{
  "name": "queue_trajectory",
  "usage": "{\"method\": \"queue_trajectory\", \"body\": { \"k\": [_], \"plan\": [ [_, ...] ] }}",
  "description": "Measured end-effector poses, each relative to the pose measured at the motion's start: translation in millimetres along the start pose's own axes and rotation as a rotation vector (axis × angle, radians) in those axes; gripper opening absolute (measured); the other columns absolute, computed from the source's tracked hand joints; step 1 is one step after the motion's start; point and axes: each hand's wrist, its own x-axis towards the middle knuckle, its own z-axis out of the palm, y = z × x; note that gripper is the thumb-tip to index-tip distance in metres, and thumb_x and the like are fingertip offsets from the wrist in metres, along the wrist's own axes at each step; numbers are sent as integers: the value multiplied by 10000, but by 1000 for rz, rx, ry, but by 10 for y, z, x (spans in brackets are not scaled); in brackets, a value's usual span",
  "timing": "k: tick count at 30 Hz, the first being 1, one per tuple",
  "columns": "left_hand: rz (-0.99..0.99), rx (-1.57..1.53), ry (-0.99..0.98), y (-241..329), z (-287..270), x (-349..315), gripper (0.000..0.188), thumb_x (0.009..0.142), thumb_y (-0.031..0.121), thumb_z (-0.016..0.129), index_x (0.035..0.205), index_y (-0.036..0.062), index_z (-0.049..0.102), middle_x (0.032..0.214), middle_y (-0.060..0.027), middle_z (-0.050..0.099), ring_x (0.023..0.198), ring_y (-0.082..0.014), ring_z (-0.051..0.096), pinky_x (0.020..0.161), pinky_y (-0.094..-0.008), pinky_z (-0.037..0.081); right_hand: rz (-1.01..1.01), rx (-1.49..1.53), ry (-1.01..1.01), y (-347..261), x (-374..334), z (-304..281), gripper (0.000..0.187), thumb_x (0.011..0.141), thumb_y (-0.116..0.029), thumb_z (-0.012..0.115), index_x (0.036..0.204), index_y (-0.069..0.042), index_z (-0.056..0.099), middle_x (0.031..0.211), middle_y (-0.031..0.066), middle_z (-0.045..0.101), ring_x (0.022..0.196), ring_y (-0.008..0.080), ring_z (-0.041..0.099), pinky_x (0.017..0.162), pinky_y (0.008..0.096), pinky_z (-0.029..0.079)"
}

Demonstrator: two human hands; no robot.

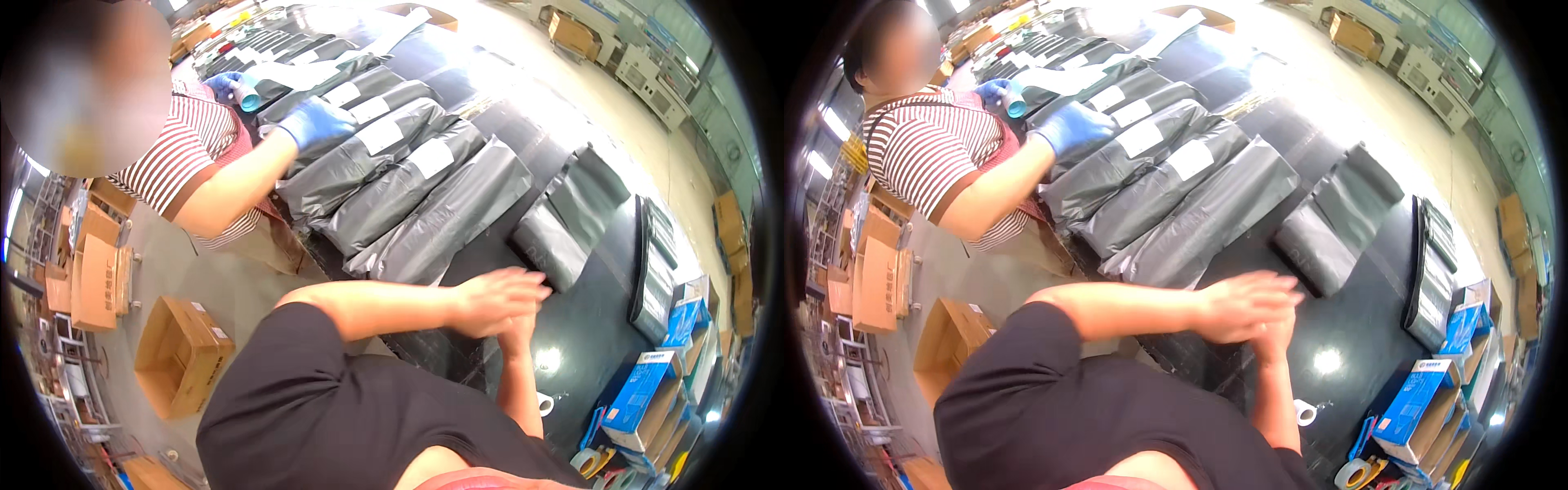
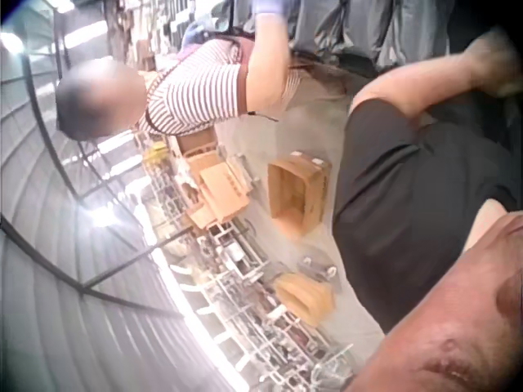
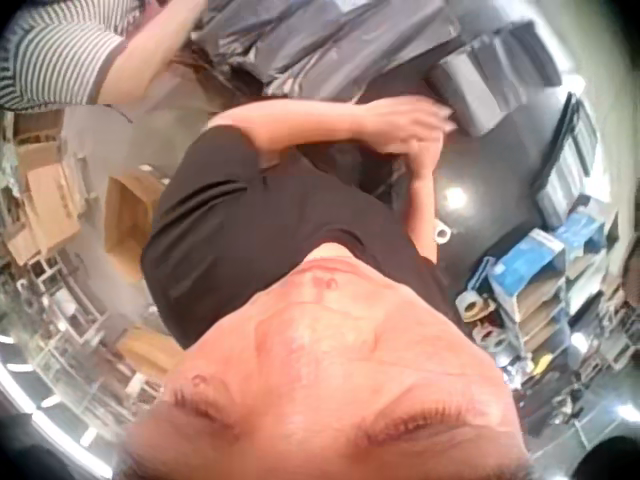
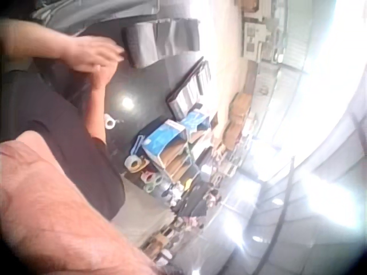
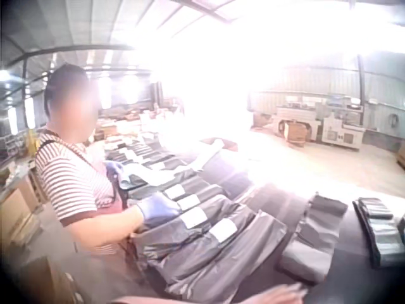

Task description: The person wraps foam rollers in gray plastic sheets, securing each bundle by hand.

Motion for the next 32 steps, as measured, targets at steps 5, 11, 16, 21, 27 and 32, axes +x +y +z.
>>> {"method": "queue_trajectory", "body": {
  "k": [5,11,16,21,27,32],
  "plan": [
    [-472,-42,-17,614,-432,-2088,514,818,153,715,1295,38,562,1323,-140,583,1209,-313,566,1012,-418,472,-97,46,99,-834,170,490,456,825,-146,702,1236,1,569,1286,182,569,1195,360,531,1041,431,407],
    [-1311,23,175,1950,-990,-4117,493,833,246,704,1280,86,572,1255,-114,627,1169,-297,580,992,-400,469,-592,389,-219,-2446,-189,1048,401,749,-83,735,1126,-45,606,1128,144,630,1066,342,582,939,426,462],
    [-1415,138,355,2799,-1229,-5554,557,845,258,690,1330,70,489,1211,-95,645,1134,-317,585,954,-415,477,-729,398,-815,-3704,-823,2145,407,807,-215,734,1161,-49,620,1165,151,628,1118,339,576,957,415,467],
    [-1663,278,640,3532,-1381,-6795,615,851,247,703,1376,46,453,1195,-80,668,1119,-301,609,923,-397,488,-805,179,-1288,-4801,-1445,3330,488,856,-351,672,1232,-47,608,1241,164,610,1195,335,552,997,410,459],
    [-1628,157,908,3473,-2108,-7597,619,855,236,718,1379,28,461,1116,-73,702,1030,-252,665,884,-362,510,-513,-226,-1561,-4932,-1482,4330,460,864,-376,648,1203,-66,642,1155,180,636,1128,311,596,956,405,478],
    [-1419,400,701,2681,-3119,-7943,629,852,242,721,1385,35,458,1127,-79,699,1047,-254,660,912,-375,507,-312,33,-1397,-4926,-1443,5159,633,832,-468,669,1352,-144,511,1249,198,613,1162,257,599,975,378,475]
  ]
}}
